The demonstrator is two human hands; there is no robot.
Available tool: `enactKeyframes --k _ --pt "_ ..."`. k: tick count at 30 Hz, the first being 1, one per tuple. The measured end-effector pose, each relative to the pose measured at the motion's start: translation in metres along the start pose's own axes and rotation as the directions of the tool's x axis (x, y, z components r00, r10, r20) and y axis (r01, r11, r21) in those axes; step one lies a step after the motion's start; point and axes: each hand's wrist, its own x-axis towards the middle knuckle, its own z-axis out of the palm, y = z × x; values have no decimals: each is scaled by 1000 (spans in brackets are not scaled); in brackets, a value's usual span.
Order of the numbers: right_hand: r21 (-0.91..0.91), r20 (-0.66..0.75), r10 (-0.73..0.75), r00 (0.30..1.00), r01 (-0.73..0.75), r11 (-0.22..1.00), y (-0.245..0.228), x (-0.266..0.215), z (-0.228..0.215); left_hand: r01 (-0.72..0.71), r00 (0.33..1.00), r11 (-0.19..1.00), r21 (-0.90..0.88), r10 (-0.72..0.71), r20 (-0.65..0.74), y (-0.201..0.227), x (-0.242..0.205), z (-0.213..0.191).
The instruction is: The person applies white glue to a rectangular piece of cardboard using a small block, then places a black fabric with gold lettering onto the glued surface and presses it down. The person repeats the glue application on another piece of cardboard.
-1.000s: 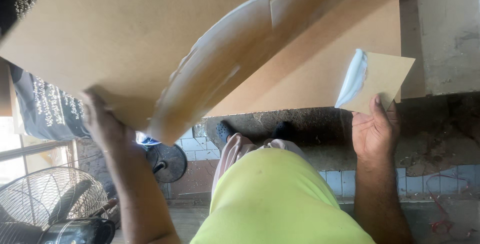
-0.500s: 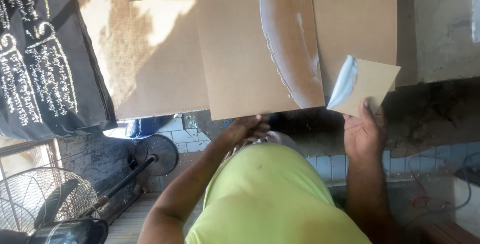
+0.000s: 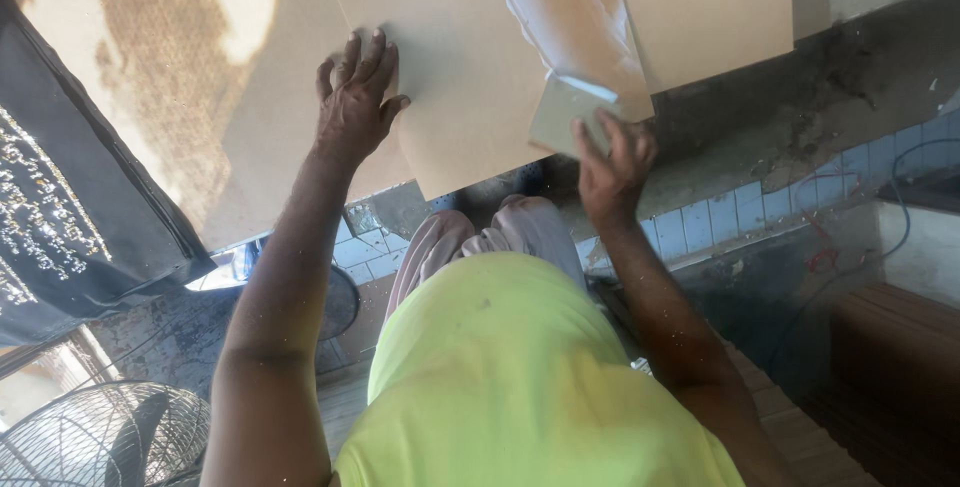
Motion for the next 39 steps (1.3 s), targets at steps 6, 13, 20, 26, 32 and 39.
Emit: enactKeyframes --k 6,13,20,26,32,39 --pt "-25 139 -95 986 99 995 -47 -62 -13 -28 1000 999 -32 28 6 -23 -8 25" --pt "-126 83 257 963 -245 961 -11 27 -3 -66 994 998 -2 66 -92 -34 0 45" --pt "372 181 -258 949 177 911 -129 -5 9 -57 993 998 -17 55 -108 -35 -2 49" --pt "24 62 183 981 -185 983 -28 83 13 -58 994 998 -32 55 -99 -41 -4 49" --pt "209 175 -208 962 170 963 -134 41 14 -58 995 998 -8 57 -85 -40 -2 54" --pt "270 205 -135 969 77 960 -144 38 -7 -78 994 997 17 79 -79 -44 -2 53"
